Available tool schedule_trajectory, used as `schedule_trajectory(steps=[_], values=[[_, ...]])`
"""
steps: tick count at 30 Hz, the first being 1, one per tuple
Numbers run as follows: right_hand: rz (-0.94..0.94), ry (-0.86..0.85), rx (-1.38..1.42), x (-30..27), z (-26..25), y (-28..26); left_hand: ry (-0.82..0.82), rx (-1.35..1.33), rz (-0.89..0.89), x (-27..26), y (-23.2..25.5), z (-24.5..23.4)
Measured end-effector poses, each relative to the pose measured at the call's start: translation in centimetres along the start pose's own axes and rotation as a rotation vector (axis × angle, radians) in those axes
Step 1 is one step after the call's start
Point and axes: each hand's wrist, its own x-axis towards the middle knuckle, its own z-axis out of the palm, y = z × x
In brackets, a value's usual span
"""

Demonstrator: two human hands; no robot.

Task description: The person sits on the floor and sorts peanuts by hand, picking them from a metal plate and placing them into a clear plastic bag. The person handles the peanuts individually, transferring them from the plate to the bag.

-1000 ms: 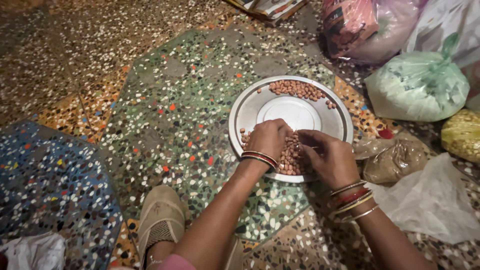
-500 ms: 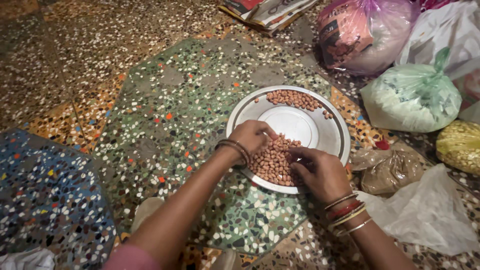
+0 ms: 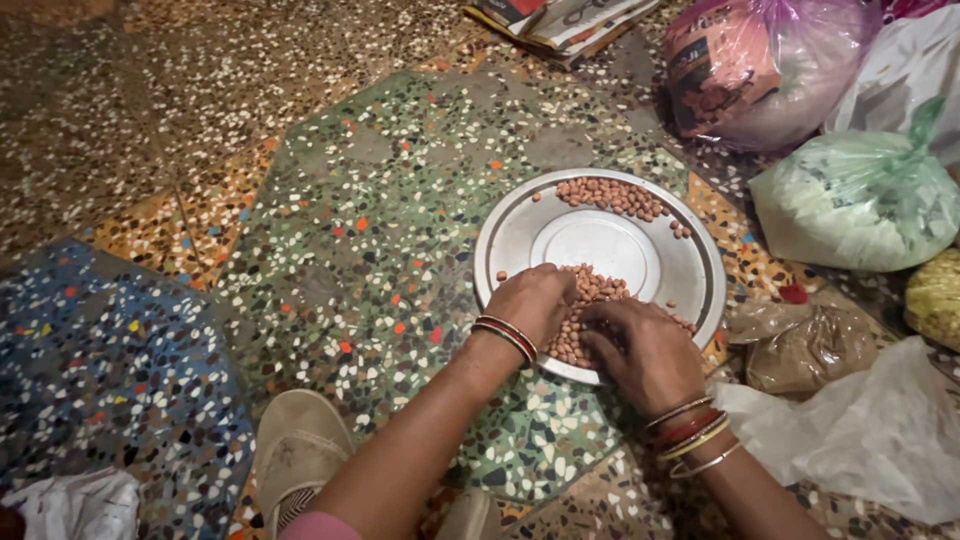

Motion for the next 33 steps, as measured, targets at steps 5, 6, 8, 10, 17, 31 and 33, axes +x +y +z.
schedule_trajectory(steps=[5,6,8,10,17,31,33], values=[[0.151,-0.023,0.009,0.1,-0.2,0.0,-0.014,0.005,-0.104,0.7,-0.1,0.7],[0.161,-0.01,0.015,0.2,-0.3,0.1,0.008,-0.079,-0.121,0.9,-0.2,0.5],[0.224,-0.01,0.089,0.2,-0.6,0.2,0.052,-0.247,-0.157,1.1,-0.6,-0.2],[0.302,-0.022,0.139,0.5,-0.9,0.3,0.025,-0.291,-0.161,1.3,-0.9,-1.0],[0.246,0.081,0.426,0.8,-0.2,1.9,-0.141,-0.238,-0.214,1.8,-0.2,0.1],[0.343,0.085,0.649,0.7,1.9,5.4,0.0,-0.423,0.021,2.2,2.4,2.4],[0.407,0.098,0.837,0.7,2.5,6.7,0.033,-0.437,0.041,2.1,3.0,2.4]])
